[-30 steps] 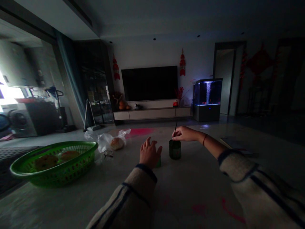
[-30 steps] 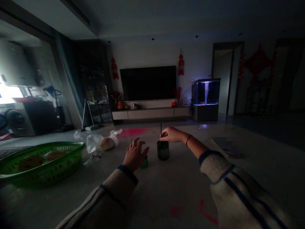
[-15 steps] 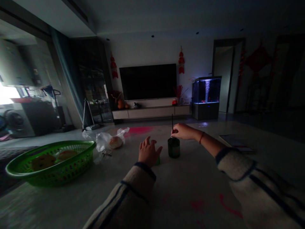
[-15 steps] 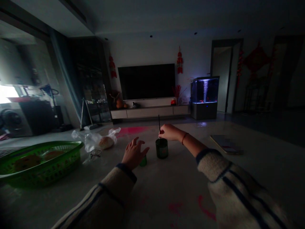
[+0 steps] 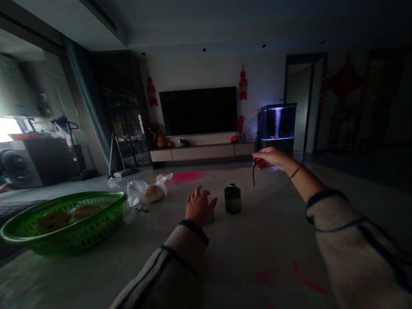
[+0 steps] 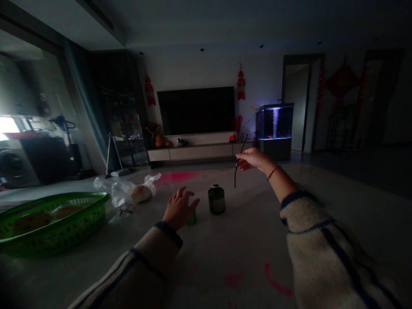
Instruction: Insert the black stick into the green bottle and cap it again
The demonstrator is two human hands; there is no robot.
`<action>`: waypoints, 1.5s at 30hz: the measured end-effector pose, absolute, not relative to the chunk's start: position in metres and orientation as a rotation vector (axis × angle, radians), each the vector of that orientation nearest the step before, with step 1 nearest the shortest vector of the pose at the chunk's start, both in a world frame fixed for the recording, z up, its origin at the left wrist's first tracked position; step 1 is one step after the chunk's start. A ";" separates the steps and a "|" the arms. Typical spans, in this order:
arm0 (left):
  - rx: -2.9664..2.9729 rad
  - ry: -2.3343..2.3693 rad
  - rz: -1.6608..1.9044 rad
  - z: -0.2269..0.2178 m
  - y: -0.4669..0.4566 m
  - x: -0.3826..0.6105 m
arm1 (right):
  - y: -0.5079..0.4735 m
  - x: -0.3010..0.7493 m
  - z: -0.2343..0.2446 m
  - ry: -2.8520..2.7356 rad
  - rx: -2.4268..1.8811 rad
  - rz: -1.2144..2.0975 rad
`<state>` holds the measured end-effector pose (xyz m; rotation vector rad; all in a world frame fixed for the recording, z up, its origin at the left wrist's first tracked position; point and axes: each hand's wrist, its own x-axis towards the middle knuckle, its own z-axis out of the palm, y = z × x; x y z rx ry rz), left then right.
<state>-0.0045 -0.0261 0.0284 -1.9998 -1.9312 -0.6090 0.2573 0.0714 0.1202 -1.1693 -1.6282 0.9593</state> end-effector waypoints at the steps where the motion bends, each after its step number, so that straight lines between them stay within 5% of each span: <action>1: -2.001 -1.932 -0.601 0.028 -0.026 -0.005 | 0.072 0.258 0.116 -1.731 -1.319 0.962; 5: -1.996 -1.936 -0.576 0.028 -0.026 -0.005 | 0.070 0.244 0.107 -2.150 -1.739 0.392; 8: -1.996 -1.941 -0.564 0.027 -0.025 -0.005 | 0.057 0.220 0.107 -2.371 -1.362 -0.018; 14: -1.990 -1.926 -0.549 0.026 -0.024 -0.005 | 0.038 0.179 0.098 -2.563 -1.017 -0.086; 23: -2.004 -1.924 -0.565 0.025 -0.024 -0.004 | 0.045 0.186 0.095 -2.563 -1.057 0.014; 45: -2.035 -1.905 -0.540 0.024 -0.024 -0.004 | 0.045 0.153 0.107 -2.747 -1.144 -0.418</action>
